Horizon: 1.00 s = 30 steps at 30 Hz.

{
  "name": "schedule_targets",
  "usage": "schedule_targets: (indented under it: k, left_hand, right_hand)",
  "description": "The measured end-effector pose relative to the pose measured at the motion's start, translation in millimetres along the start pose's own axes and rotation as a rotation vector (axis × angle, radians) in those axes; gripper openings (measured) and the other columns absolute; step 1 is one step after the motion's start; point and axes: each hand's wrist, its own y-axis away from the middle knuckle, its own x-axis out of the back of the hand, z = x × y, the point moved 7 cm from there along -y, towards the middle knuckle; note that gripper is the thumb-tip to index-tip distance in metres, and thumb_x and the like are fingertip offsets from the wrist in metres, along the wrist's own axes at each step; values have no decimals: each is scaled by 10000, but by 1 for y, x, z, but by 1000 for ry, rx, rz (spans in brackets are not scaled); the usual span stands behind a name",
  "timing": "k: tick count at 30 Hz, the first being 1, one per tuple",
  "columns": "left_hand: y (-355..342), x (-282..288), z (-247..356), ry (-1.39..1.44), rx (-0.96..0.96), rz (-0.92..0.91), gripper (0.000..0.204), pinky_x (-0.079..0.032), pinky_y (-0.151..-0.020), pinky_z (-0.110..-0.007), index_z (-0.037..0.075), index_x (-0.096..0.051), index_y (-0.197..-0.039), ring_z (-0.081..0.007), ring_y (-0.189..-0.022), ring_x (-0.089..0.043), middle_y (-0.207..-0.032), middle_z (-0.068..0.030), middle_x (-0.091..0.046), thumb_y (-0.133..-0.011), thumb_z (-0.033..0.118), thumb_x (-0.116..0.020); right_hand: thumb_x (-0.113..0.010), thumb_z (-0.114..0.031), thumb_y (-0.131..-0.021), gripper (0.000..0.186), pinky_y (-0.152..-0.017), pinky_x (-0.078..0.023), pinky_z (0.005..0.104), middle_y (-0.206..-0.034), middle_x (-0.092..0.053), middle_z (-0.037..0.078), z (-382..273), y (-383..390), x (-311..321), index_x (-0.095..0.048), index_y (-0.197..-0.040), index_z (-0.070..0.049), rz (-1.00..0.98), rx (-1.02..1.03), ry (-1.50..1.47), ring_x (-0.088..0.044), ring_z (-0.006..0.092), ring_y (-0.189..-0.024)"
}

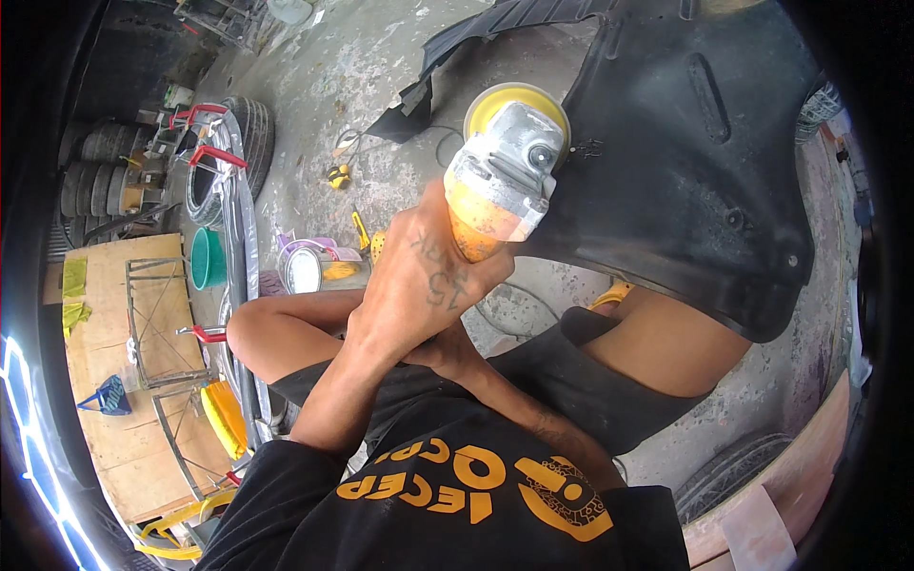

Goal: Grinding the surface of a black plastic automotive component using a handheld angle grinder.

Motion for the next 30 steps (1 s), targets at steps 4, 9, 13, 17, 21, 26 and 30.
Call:
schedule_targets:
  k: [4, 9, 13, 17, 21, 26, 30]
  left_hand:
    - [-1, -2, 0, 37, -28, -3, 539, -576, -828, -463, -60, -563, -1225, -461, -927, -735, -949, -288, -732, -762, 125, -770]
    - [-1, -1, 0, 37, -26, -16, 544, -576, -832, -463, -57, -562, -1232, -463, -927, -734, -949, -286, -732, -761, 123, -767]
    - [-1, -3, 0, 30, -18, -19, 541, -577, -835, -459, -58, -568, -1232, -461, -928, -735, -954, -282, -734, -763, 126, -766]
    - [0, -2, 2, 23, 1, -29, 537, -576, -840, -457, -64, -573, -1226, -459, -932, -735, -962, -285, -735, -767, 133, -768]
    - [-1, -2, 3, 22, -5, -19, 534, -575, -844, -455, -65, -573, -1226, -458, -938, -734, -964, -286, -735, -771, 137, -769]
    - [1, 1, 5, 53, -14, 12, 533, -575, -835, -454, -70, -569, -1214, -460, -936, -734, -957, -288, -734, -771, 135, -782]
    - [1, 1, 3, 6, -48, 16, 523, -578, -822, -458, -68, -568, -1201, -465, -923, -734, -941, -288, -733, -769, 133, -783]
  right_hand:
    - [-963, -195, -690, 1066, -1152, -453, 378, -1444, -510, 76, 2, 1, 1, -326, -1536, -70, 10, -12, -38, -536, 211, -1341]
    - [-958, -184, -689, 1061, -1133, -465, 367, -1431, -519, 78, 1, 2, 2, -327, -1534, -66, 3, -33, 59, -542, 208, -1333]
    - [-945, -175, -712, 1028, -1121, -472, 366, -1422, -525, 81, 2, 3, 3, -332, -1529, -61, -4, -44, 53, -545, 205, -1328]
    - [-944, -169, -722, 1012, -1117, -475, 369, -1417, -529, 81, 7, 4, 4, -338, -1527, -67, -14, -107, 38, -548, 211, -1324]
    - [-944, -172, -729, 1000, -1112, -479, 371, -1409, -533, 77, 1, 1, 4, -347, -1525, -75, -1, -7, 74, -550, 214, -1319]
    - [-939, -178, -731, 1001, -1136, -459, 376, -1432, -513, 79, 9, 3, 6, -342, -1529, -78, -26, -62, 54, -538, 216, -1331]
    - [-940, -171, -715, 1021, -1158, -439, 381, -1447, -507, 77, 2, -1, 1, -340, -1536, -80, -47, 25, 123, -533, 216, -1342]
